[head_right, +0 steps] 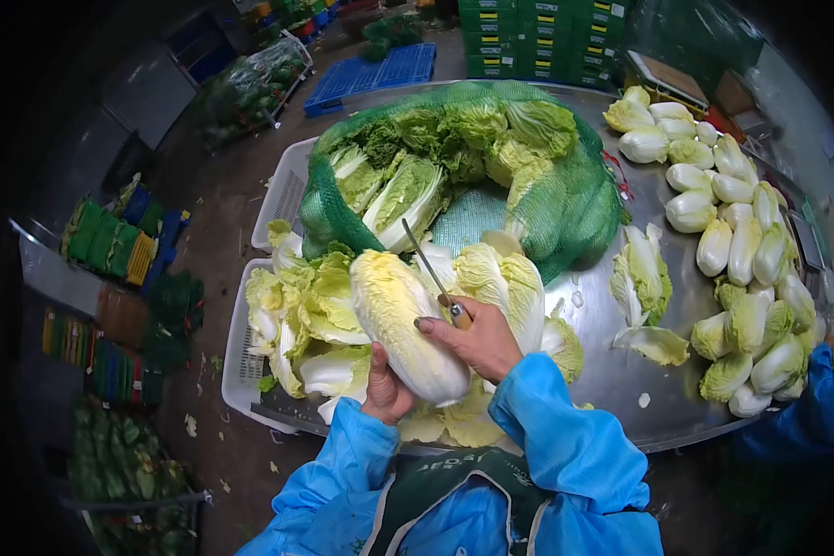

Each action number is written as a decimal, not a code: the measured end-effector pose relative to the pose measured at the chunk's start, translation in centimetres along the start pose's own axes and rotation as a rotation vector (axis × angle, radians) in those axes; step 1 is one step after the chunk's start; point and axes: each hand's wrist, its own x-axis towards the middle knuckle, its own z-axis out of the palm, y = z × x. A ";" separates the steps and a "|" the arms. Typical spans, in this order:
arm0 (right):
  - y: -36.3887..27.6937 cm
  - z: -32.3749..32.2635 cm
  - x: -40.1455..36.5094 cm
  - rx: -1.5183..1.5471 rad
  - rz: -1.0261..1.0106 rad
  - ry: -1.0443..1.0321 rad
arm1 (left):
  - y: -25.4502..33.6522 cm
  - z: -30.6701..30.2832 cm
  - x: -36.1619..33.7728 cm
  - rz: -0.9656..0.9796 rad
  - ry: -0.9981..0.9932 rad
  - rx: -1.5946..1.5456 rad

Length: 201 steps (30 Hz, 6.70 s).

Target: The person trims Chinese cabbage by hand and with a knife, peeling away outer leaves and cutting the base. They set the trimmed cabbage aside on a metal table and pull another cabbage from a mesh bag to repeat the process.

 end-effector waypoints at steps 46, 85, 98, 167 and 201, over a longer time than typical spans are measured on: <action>-0.2 0.4 -1.5 0.026 -0.107 0.132 | 0.8 3.8 1.7 0.208 0.212 0.148; 2.7 -0.4 0.0 -0.213 -0.460 0.464 | -2.2 4.3 2.4 0.373 0.310 -0.044; 3.0 -6.7 0.3 0.186 0.054 0.448 | 0.1 3.1 0.3 0.228 0.169 -0.191; 3.4 -3.3 -2.1 -0.400 -0.409 0.241 | -4.8 6.1 4.6 0.352 0.315 0.132; 7.9 -14.0 -8.8 0.914 0.041 0.326 | -13.2 10.5 8.7 -0.175 -0.288 0.187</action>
